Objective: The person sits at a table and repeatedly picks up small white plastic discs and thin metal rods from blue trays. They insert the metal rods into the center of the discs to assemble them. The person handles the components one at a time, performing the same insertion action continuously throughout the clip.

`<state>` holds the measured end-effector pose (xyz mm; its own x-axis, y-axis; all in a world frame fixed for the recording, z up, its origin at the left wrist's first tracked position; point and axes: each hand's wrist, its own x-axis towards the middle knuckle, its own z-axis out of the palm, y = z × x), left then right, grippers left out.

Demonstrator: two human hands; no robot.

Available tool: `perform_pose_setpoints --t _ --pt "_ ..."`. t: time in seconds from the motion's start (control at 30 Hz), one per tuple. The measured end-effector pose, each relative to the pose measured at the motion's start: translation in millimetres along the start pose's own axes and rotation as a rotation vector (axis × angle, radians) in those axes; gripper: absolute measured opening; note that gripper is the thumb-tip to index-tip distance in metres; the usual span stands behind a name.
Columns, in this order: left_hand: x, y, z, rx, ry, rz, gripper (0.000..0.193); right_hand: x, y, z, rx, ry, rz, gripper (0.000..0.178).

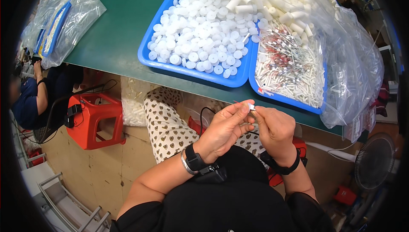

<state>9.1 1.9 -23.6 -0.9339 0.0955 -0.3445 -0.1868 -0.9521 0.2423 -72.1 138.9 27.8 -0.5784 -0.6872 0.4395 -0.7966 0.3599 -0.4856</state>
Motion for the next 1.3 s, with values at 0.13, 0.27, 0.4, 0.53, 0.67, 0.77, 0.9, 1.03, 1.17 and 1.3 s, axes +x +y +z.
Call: perform_pose_setpoints --t 0.13,0.27,0.4,0.53,0.67,0.77,0.9,1.03,1.17,1.3 --pt "-0.1 1.4 -0.1 0.015 0.022 -0.017 0.031 -2.6 6.5 4.8 -0.002 0.019 -0.063 0.014" --pt "0.6 7.3 2.9 0.157 0.127 0.017 0.03 1.3 2.9 -0.3 0.057 -0.062 0.037 0.01" --pt "-5.8 14.3 6.8 0.178 0.109 0.122 0.031 24.6 13.3 -14.4 0.048 0.031 0.113 0.006" --pt "-6.1 17.3 12.8 0.196 0.106 0.146 0.033 50.8 41.4 -12.7 -0.108 -0.12 0.104 0.007" --pt "-7.4 16.0 12.0 0.257 0.119 0.17 0.035 66.8 46.1 -7.5 -0.216 -0.298 0.095 0.007" --pt "-8.4 15.6 13.7 0.275 0.131 0.185 0.037 68.0 53.5 -4.0 -0.13 -0.298 0.096 0.006" --pt "-9.1 22.9 19.8 0.276 0.122 0.265 0.04 63.8 43.1 -14.1 0.005 -0.18 0.135 0.006" --pt "-9.0 36.7 27.3 0.278 0.105 0.351 0.043 41.7 27.9 -22.9 0.081 -0.13 0.104 0.007" --pt "-2.9 38.6 32.4 0.284 0.098 0.396 0.043 30.6 19.5 -25.7 0.126 -0.115 0.087 0.009" --pt "1.3 34.4 33.3 0.302 0.115 0.381 0.042 26.1 17.0 -25.7 0.139 -0.064 0.106 0.01"
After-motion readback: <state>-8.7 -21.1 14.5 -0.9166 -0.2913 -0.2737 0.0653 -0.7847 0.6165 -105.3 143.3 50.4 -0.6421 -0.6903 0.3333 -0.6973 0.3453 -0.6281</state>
